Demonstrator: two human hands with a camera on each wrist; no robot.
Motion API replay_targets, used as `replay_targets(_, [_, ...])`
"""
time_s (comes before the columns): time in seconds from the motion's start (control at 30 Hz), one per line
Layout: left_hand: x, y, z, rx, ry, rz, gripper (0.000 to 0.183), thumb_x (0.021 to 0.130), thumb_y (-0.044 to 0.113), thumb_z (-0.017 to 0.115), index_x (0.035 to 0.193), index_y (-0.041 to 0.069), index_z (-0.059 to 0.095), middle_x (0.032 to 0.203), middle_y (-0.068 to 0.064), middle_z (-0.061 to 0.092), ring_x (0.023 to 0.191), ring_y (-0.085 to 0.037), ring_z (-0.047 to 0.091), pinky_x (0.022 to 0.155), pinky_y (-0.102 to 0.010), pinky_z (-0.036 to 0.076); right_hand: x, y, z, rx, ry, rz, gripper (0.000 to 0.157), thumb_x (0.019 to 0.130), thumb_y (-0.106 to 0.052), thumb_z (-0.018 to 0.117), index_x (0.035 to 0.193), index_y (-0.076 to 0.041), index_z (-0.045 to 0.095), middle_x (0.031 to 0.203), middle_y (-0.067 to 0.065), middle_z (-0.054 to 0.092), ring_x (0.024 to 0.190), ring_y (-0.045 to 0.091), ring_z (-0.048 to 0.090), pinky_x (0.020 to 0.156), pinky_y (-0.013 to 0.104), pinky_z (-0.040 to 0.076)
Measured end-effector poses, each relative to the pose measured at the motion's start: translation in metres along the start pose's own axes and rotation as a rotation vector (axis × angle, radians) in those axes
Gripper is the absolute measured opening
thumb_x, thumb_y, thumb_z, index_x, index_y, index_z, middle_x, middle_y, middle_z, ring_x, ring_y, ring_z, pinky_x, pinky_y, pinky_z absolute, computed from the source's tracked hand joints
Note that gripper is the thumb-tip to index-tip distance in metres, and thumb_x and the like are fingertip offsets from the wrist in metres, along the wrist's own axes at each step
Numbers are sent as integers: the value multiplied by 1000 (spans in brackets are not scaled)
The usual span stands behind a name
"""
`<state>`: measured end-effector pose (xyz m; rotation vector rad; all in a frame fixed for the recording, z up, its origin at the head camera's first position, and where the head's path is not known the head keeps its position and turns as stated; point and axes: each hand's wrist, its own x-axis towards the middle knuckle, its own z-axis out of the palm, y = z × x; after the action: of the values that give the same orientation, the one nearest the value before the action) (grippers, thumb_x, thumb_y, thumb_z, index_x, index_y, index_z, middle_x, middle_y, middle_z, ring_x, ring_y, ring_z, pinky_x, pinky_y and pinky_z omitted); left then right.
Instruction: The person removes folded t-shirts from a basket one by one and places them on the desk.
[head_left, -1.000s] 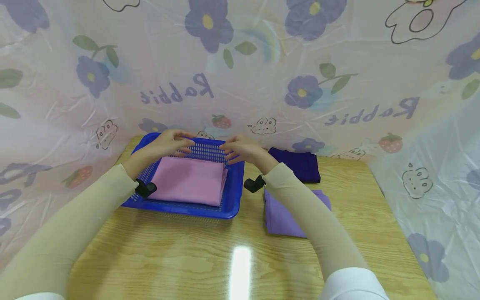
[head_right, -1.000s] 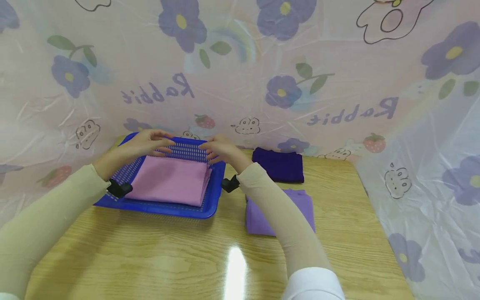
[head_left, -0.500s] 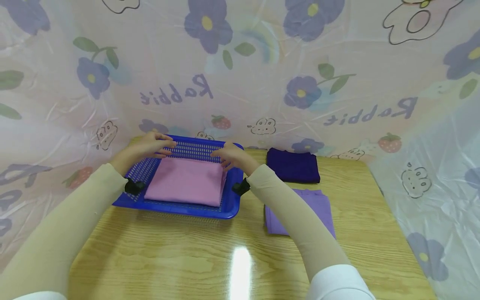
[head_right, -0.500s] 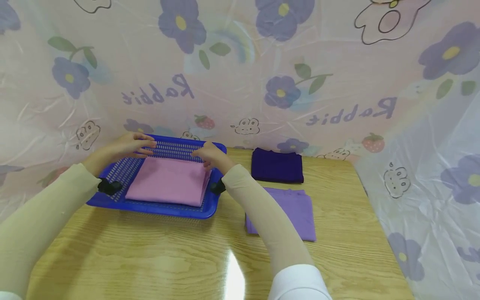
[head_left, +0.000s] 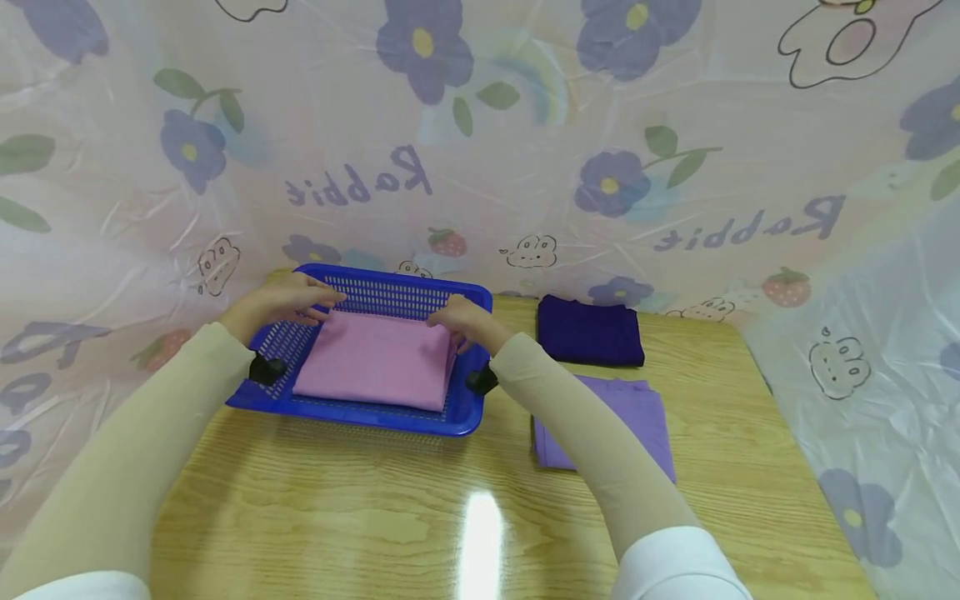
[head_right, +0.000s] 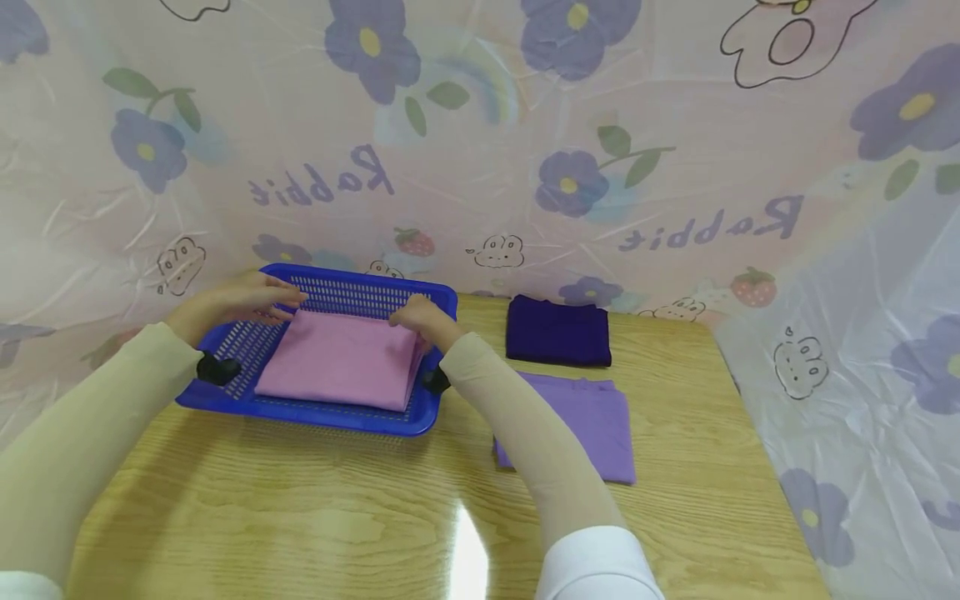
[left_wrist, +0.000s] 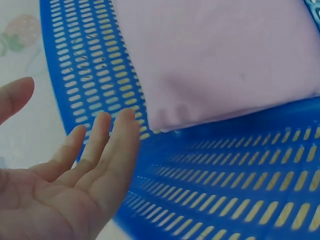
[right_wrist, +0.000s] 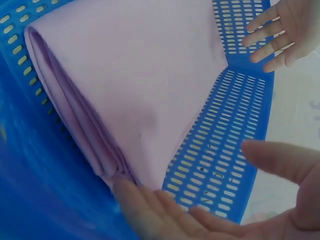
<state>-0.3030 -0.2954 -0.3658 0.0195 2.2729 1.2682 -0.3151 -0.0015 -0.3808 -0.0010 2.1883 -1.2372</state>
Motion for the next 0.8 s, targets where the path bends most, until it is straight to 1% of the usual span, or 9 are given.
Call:
replay_targets(0.07, [3,-4,-2,29,-37,-19,70,106,32,49,150,-15,22,150,-37,29,134,-49,40,108,-56,37,0,0,3,-18,29,18,66,96,-15,64,150,1,29,138,27,44,123,50,50,95,60,49])
replay_targets(0.13, [4,-7,-2,48,-64,-44,71,106,32,47,150,-15,20,150,-39,26,134,-52,38,109,-58,36,1,1,5,-47,49,28,60,97,-15,63,147,0,34,134,24,45,122,48,51,93,60,49])
replay_targets(0.23, [6,-9,-2,51,-74,-96,71,106,33,46,152,-14,17,151,-41,22,133,-54,37,109,-58,35,3,2,9,-104,58,24,56,97,-17,61,144,1,37,131,20,44,122,45,50,91,61,50])
replay_targets(0.33, [6,-10,-1,51,-63,-137,77,106,30,45,152,-15,3,150,-43,19,132,-57,35,109,-59,35,6,3,13,-145,59,10,58,98,-16,60,148,2,36,137,20,43,125,45,49,88,62,51])
replay_targets(0.4, [7,-10,0,52,-59,-155,85,105,30,47,150,-16,-10,149,-44,19,130,-59,35,108,-60,35,8,4,14,-165,65,12,61,98,-16,59,150,2,33,143,21,41,126,45,48,87,63,52])
replay_targets(0.47, [7,-12,1,58,-68,-165,92,105,29,48,145,-16,-22,148,-46,18,130,-62,33,107,-62,35,8,5,16,-174,64,25,62,98,-16,58,151,1,31,148,20,39,128,45,46,88,65,50])
replay_targets(0.53, [8,-14,3,54,-84,-176,95,104,29,48,142,-16,-27,146,-48,17,129,-65,31,107,-63,35,9,6,18,-187,59,42,62,98,-16,57,151,1,31,150,19,37,130,45,45,90,65,49])
replay_targets(0.67, [9,-19,7,35,-111,-195,97,105,28,46,139,-15,-33,145,-52,12,129,-69,25,106,-65,33,11,7,21,-187,50,57,63,99,-17,56,153,-1,28,153,18,33,133,45,42,92,67,47])
replay_targets(0.8, [10,-23,9,-8,-114,-212,95,105,26,45,139,-13,-35,146,-52,6,129,-71,19,107,-68,28,12,8,23,-163,56,48,61,99,-15,55,153,-1,30,154,18,34,134,45,40,90,69,46])
